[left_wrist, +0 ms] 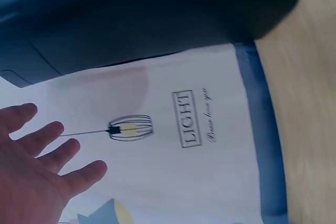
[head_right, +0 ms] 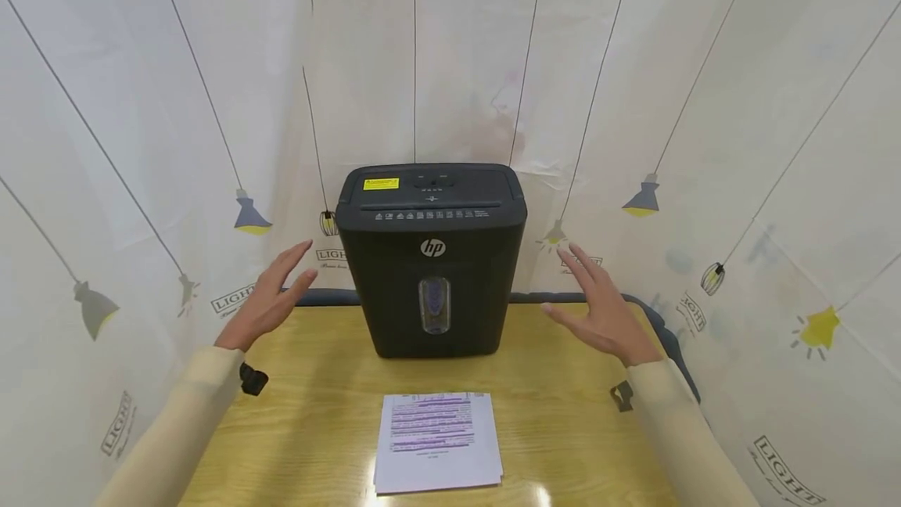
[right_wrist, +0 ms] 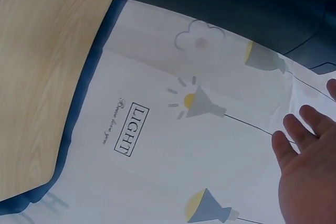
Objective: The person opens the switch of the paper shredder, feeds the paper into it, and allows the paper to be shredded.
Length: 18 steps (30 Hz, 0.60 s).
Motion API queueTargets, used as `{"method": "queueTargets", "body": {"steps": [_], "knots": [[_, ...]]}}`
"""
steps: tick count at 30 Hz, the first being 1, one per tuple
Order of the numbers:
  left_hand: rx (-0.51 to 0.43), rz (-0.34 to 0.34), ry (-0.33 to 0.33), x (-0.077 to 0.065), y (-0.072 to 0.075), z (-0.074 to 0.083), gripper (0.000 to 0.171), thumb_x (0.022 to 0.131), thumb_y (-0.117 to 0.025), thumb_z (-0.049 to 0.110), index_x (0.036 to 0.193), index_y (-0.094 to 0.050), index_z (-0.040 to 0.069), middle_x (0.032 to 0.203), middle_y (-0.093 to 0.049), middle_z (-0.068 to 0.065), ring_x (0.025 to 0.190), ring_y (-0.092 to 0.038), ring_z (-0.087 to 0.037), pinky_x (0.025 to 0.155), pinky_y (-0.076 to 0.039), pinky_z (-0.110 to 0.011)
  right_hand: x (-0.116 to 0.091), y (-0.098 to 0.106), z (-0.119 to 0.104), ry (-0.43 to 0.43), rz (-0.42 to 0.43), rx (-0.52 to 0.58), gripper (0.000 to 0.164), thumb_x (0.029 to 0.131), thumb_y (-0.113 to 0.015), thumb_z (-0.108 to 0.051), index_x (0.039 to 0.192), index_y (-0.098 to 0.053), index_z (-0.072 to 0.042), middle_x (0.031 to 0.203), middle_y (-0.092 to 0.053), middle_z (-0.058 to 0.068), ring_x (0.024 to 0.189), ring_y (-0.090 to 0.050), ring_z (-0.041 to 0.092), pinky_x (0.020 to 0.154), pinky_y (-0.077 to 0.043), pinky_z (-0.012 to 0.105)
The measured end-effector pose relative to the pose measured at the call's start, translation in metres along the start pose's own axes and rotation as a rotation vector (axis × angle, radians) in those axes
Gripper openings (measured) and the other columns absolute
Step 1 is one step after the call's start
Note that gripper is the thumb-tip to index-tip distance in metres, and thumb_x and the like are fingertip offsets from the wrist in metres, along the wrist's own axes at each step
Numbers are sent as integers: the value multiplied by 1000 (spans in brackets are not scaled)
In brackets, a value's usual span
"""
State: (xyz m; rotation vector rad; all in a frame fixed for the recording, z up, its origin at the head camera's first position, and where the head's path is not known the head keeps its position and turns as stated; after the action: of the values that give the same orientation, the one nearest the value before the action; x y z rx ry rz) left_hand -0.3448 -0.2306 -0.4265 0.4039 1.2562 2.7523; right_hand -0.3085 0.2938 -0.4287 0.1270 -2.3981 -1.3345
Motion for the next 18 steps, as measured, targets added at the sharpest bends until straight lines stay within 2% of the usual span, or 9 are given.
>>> {"method": "queueTargets", "body": {"steps": [3, 9, 13, 18], "knots": [[-27, 39, -20, 8, 7, 8, 71, 105, -44, 58, 164, -24, 23, 170, -25, -12, 157, -21, -38, 125, -19, -64, 5, 6, -7, 20, 17, 38, 89, 93, -73, -44, 164, -20, -34, 174, -14, 2, 157, -19, 40, 113, -25, 77], [-54, 100, -54, 24, 19, 22, 72, 104, -46, 59, 162, -29, 20, 167, -32, -12, 156, -27, -37, 125, -22, -60, 18, 15, -18, 83, 105, 48, 84, 92, -76, -36, 161, -30, -30, 171, -25, 5, 156, -26, 38, 115, -28, 72], [-68, 94, -49, 32, 25, 28, 71, 104, -47, 57, 162, -29, 19, 167, -32, -11, 156, -27, -36, 125, -23, -59, 28, 17, -26, 128, 158, 65, 82, 91, -79, -32, 159, -35, -27, 168, -32, 4, 155, -30, 34, 116, -31, 68], [-90, 71, -30, 45, 30, 38, 77, 101, -48, 63, 162, -30, 21, 168, -31, -9, 157, -25, -34, 125, -24, -60, 40, 20, -39, 182, 207, 77, 78, 89, -81, -27, 156, -42, -22, 165, -38, 4, 153, -35, 32, 116, -34, 66]]}}
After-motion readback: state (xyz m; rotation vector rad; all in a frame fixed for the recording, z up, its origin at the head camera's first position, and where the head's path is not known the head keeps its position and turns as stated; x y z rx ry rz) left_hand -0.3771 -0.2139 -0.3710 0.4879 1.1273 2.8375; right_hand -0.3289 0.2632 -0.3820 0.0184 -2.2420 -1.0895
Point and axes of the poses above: each hand's wrist, its own x-axis towards the middle knuckle, its own y-axis out of the back of the hand, z = x × y, the point moved 5 cm from there along x, towards the middle knuckle
